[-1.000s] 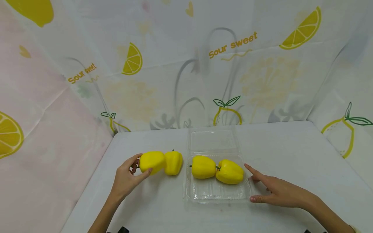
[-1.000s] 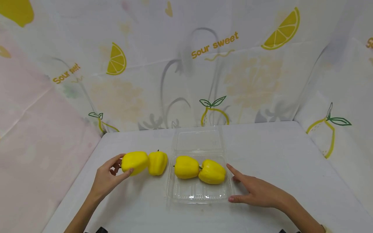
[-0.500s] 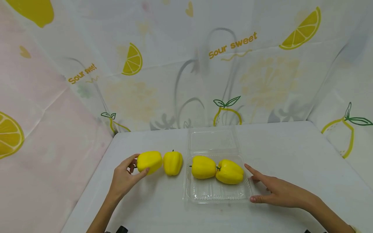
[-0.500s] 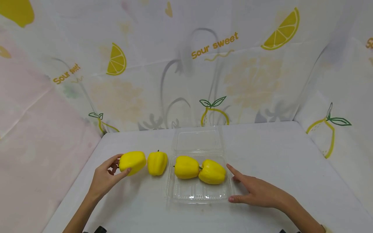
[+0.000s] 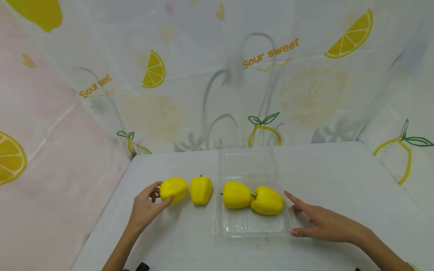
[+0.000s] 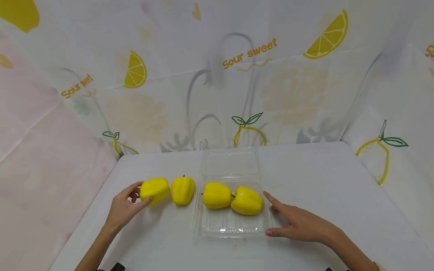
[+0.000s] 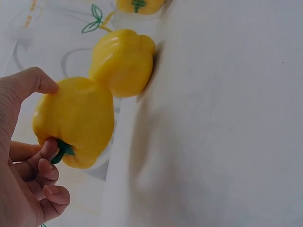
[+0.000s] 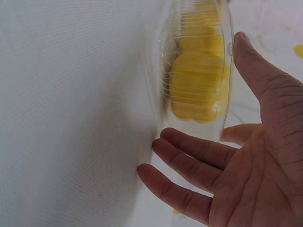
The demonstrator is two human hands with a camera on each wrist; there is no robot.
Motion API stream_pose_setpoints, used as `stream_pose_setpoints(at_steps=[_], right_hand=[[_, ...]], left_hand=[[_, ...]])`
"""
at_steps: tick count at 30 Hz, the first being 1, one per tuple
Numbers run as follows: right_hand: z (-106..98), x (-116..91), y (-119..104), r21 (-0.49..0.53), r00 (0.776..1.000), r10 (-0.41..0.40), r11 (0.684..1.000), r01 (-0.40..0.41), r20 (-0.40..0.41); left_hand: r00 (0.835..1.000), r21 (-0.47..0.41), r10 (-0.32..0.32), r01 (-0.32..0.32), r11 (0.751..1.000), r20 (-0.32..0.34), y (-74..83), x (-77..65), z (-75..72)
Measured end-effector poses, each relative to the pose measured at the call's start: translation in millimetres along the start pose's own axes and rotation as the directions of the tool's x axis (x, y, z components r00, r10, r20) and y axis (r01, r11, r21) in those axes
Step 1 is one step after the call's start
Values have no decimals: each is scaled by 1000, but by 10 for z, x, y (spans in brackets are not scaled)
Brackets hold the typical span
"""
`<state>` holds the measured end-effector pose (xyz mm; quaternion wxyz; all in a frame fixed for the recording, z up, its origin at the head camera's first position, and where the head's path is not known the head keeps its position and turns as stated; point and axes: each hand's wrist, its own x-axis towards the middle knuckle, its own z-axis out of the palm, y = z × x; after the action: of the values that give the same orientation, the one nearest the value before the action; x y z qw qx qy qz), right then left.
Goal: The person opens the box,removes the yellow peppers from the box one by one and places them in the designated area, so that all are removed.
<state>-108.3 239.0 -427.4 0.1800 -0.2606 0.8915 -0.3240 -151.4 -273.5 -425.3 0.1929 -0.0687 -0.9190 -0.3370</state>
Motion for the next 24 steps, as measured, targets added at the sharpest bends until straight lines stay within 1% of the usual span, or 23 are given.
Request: stream_pose_setpoints(at_steps=[7, 13, 24], right_hand=[[-2, 1, -5, 2, 1000, 3, 1000, -3, 4], [1, 2, -3, 2, 1000, 1, 1000, -1, 4], [-1, 0, -8, 2, 1000, -1, 1000, 1, 1]], left_hand=[[999, 8, -38, 37, 999, 36, -76, 3, 81], [996, 6, -69, 69, 998, 59, -105, 3, 108], [993, 14, -83, 82, 997, 85, -127, -4, 116]])
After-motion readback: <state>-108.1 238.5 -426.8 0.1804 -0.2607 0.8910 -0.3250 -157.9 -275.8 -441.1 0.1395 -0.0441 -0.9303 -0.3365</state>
